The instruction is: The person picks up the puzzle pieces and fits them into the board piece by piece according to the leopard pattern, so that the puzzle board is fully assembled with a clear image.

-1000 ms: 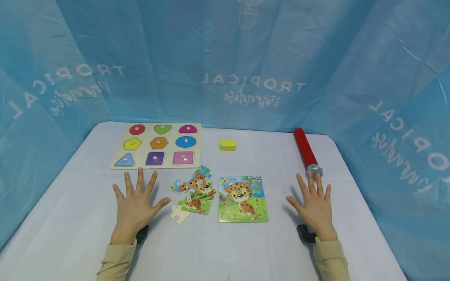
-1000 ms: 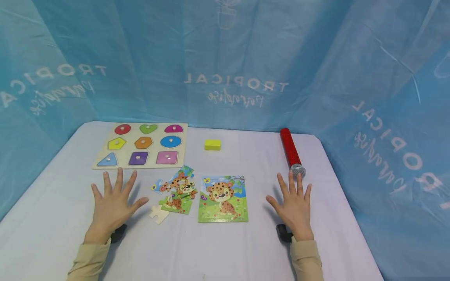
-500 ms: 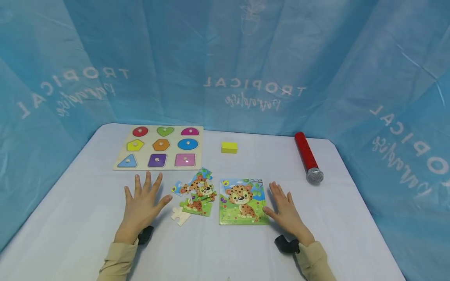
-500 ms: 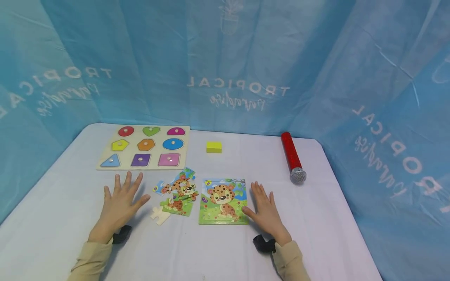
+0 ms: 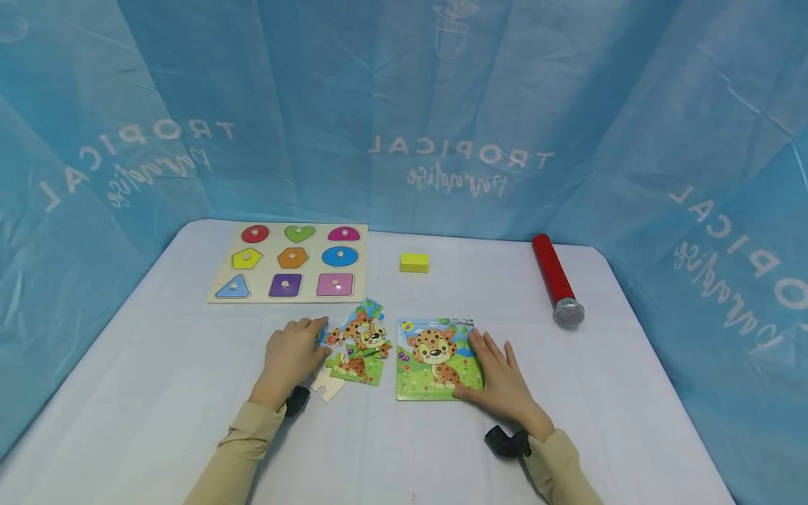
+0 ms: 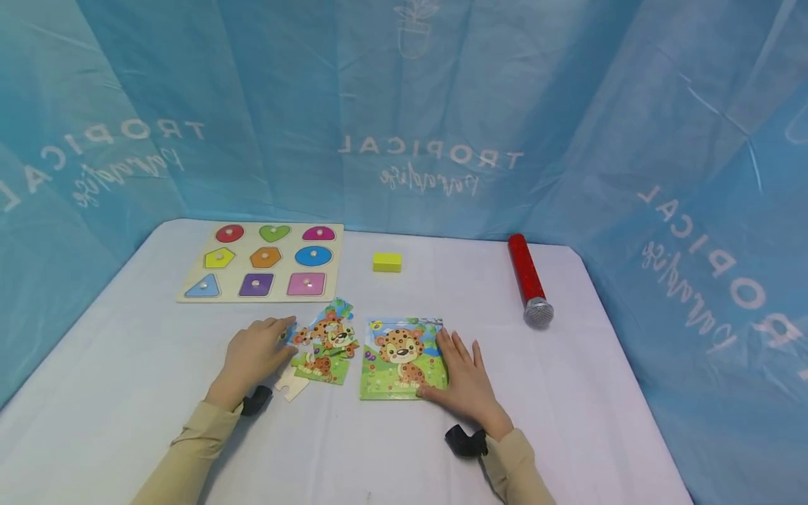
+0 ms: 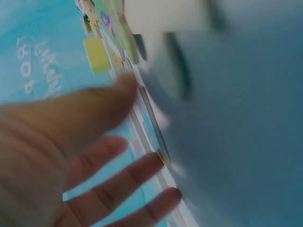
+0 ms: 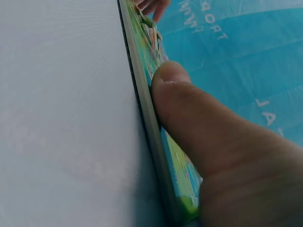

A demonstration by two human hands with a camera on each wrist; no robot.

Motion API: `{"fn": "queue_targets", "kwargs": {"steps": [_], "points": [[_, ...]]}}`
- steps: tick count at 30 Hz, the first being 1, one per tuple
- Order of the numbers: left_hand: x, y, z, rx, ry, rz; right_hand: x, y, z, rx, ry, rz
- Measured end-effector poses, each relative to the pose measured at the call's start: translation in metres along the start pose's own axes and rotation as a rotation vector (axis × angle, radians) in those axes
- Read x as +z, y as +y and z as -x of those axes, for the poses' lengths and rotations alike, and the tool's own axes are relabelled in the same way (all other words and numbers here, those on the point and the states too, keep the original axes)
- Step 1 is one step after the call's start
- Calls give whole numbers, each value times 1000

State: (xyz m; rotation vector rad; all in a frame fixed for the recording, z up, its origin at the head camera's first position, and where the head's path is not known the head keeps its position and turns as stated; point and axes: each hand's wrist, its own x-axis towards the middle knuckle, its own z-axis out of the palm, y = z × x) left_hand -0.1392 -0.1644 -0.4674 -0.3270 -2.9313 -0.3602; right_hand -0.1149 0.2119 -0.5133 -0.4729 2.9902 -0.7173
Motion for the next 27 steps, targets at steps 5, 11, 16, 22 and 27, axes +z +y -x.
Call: {"fn": "queue_targets", "kwargs": {"steps": [5,11,16,22,27], "points": [[2,-4,-9,28,27,-17,-2,0,-2,4,-9,-22],[-4,-15,-11,41,0,82,0,-2,-2,9,-21,-19],[-12,2,-20,90,-96,285,1,-2,4,23,-31,28],[0,52,-50,223,-250,342,-2,-2,10,35,-46,67],[15,85,-68,296,-288,319,-4,-8,8,34,-55,56]]}}
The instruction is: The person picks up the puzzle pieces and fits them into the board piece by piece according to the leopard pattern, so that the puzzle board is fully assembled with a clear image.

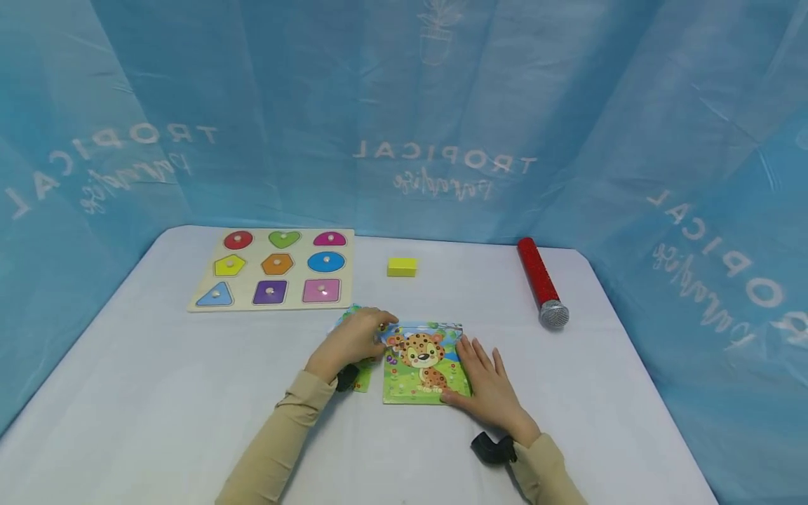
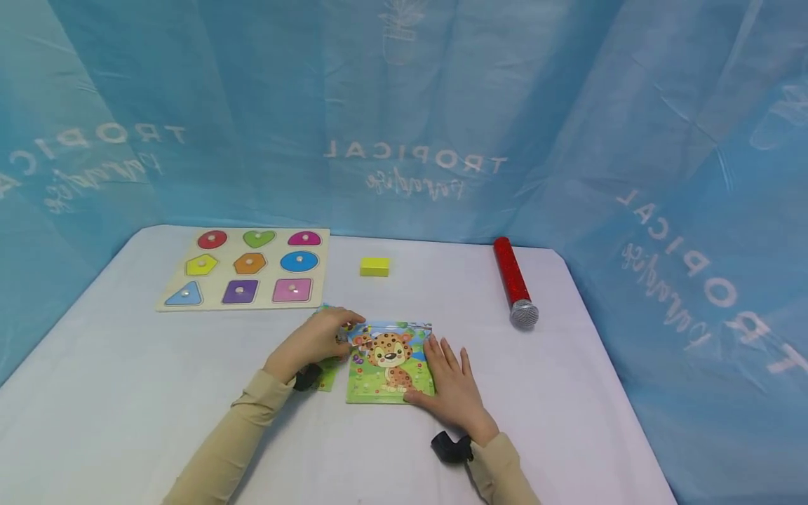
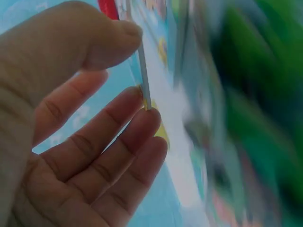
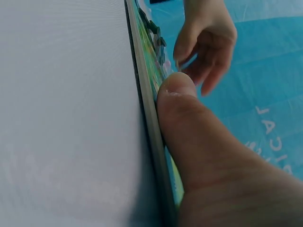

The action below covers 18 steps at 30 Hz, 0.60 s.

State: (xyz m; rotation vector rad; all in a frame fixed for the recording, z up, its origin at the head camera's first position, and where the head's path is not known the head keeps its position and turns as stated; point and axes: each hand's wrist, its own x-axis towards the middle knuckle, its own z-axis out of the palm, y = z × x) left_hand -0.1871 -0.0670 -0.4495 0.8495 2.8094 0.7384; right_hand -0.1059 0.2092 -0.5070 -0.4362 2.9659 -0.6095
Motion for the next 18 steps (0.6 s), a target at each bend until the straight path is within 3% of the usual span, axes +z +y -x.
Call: {"fn": "queue_targets", "kwargs": {"steps": [6,18], "points": [[11,8,-11,72,3,-52,0,-1,-2,9,-3,-7],[18,9,-8,52,31,-183,0,-2,-2,4,-1,-4]]}}
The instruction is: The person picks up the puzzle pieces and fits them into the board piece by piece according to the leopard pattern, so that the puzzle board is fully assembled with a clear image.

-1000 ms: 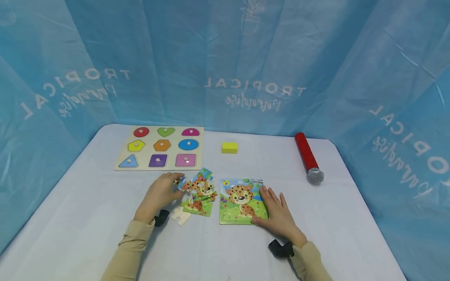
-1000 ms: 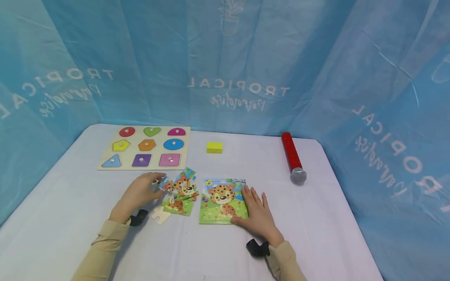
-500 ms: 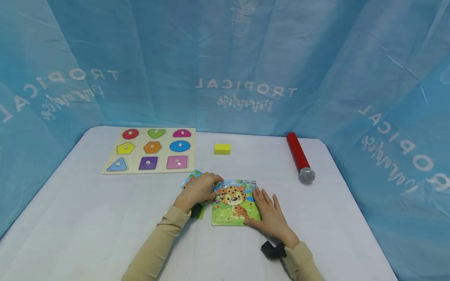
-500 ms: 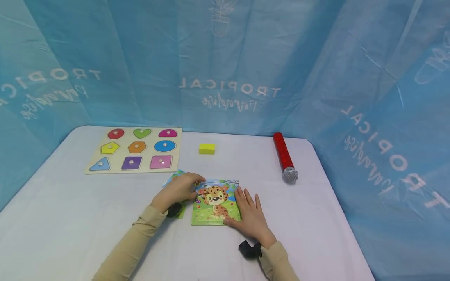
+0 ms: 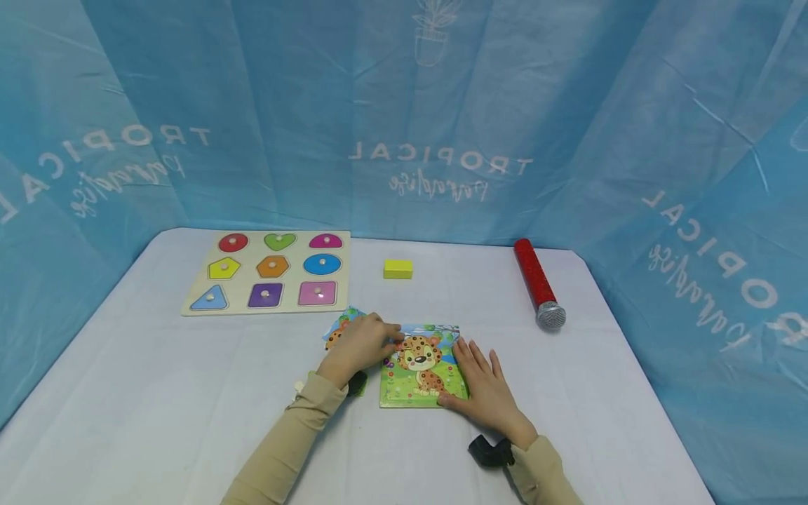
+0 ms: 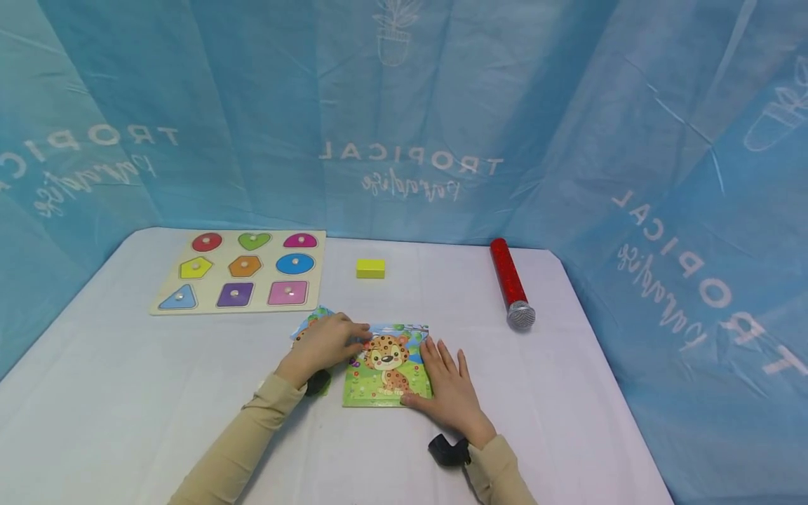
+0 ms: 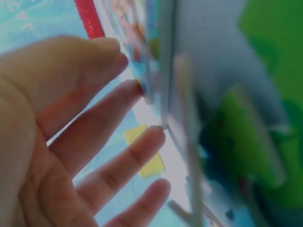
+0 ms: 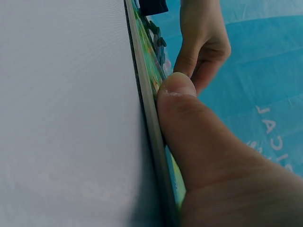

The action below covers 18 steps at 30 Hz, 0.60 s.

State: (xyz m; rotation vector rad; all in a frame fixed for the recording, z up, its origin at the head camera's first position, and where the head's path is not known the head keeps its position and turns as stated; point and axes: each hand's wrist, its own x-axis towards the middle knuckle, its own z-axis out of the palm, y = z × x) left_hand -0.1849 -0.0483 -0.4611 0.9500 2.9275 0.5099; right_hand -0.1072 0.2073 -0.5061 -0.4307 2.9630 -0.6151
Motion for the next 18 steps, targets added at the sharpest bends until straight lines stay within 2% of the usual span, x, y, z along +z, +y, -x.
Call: {"fn": "queue_targets", "kwargs": {"steps": [5,10,15,18], "points": [[-1,3,4,-23,-27,-60,1,0,0,-1,1,-1],[-1,3,7,-4,-83,-71,1,2,2,6,8,-4],[-3,-5,10,-55,-118,-19,0,1,2,7,14,-26],[-7,-15,12,-75,-91,-18,0,0,1,9,3,-23]]}}
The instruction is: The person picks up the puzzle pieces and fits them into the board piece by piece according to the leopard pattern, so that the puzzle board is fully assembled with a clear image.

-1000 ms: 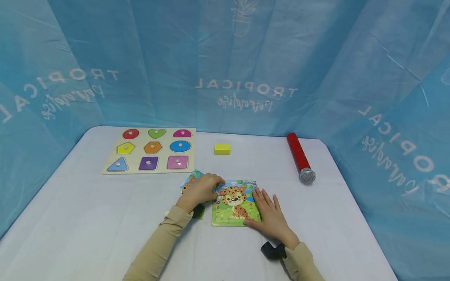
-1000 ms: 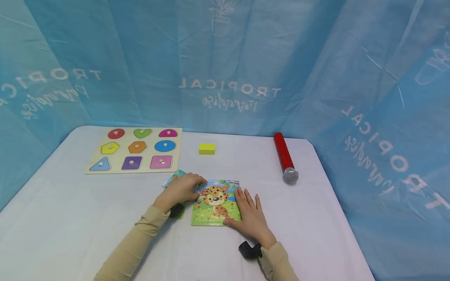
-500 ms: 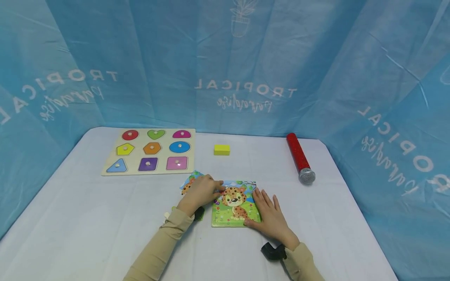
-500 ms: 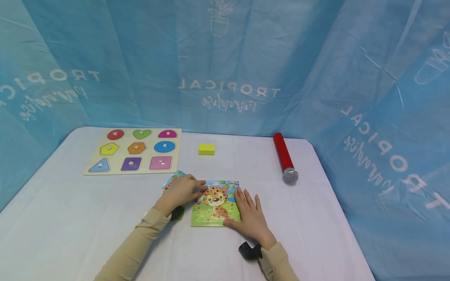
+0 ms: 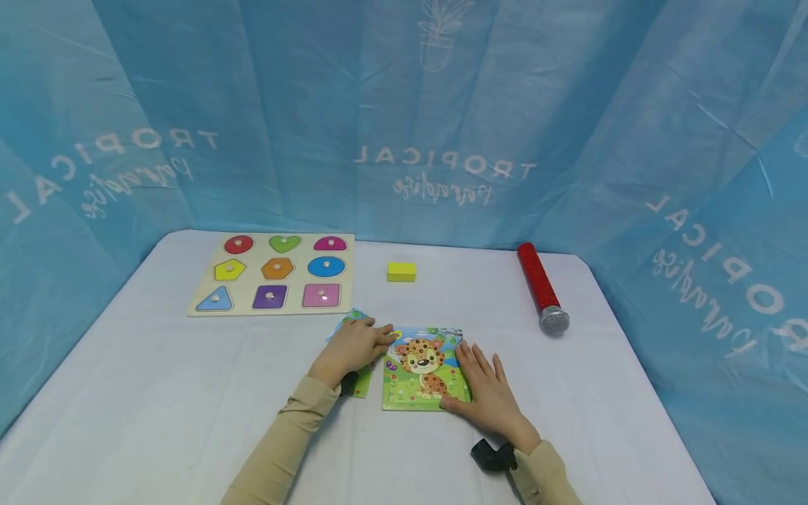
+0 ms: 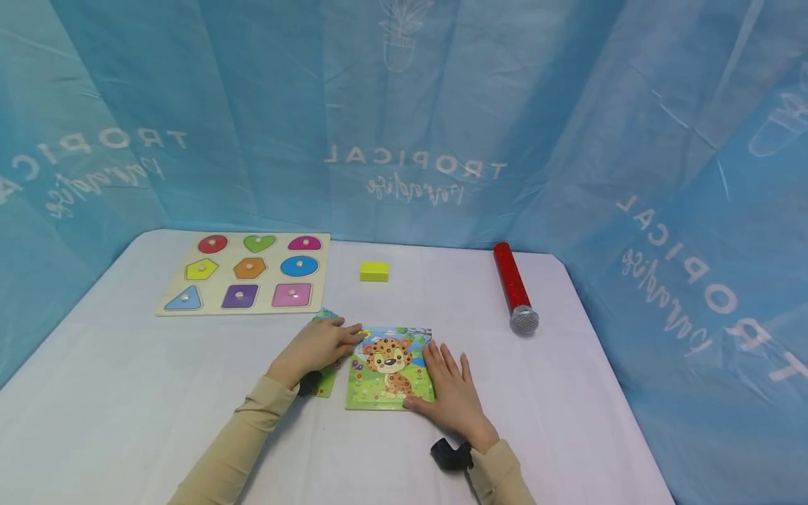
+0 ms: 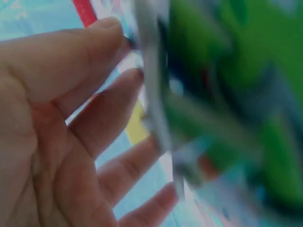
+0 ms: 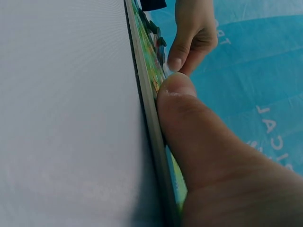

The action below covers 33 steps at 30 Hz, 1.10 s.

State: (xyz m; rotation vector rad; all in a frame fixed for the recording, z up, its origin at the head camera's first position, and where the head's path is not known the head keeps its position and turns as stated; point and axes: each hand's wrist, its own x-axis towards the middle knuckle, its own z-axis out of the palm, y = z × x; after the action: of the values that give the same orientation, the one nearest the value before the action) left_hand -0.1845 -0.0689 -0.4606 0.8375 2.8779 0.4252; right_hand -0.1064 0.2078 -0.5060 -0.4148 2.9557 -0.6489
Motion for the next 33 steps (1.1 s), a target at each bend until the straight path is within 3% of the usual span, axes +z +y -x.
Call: {"fn": "queue_targets", "kwargs": {"steps": [4,7,10,13,19,28,33], "points": [[-9,-18,4,-5,112,52,1,0,0,4,-9,12],[-19,-31,13,-78,192,124,2,-1,0,5,-5,16],[-28,-43,22,-199,184,149,2,0,0,10,-5,12],[-32,-49,28,-265,106,142,2,0,1,9,-3,15],[-29,-47,25,-208,17,166,3,1,0,-2,19,5],[-14,-33,12,-219,129,-69,2,1,0,2,22,-19],[-11,-37,11,-203,136,-27,4,1,1,-11,40,-20]]}}
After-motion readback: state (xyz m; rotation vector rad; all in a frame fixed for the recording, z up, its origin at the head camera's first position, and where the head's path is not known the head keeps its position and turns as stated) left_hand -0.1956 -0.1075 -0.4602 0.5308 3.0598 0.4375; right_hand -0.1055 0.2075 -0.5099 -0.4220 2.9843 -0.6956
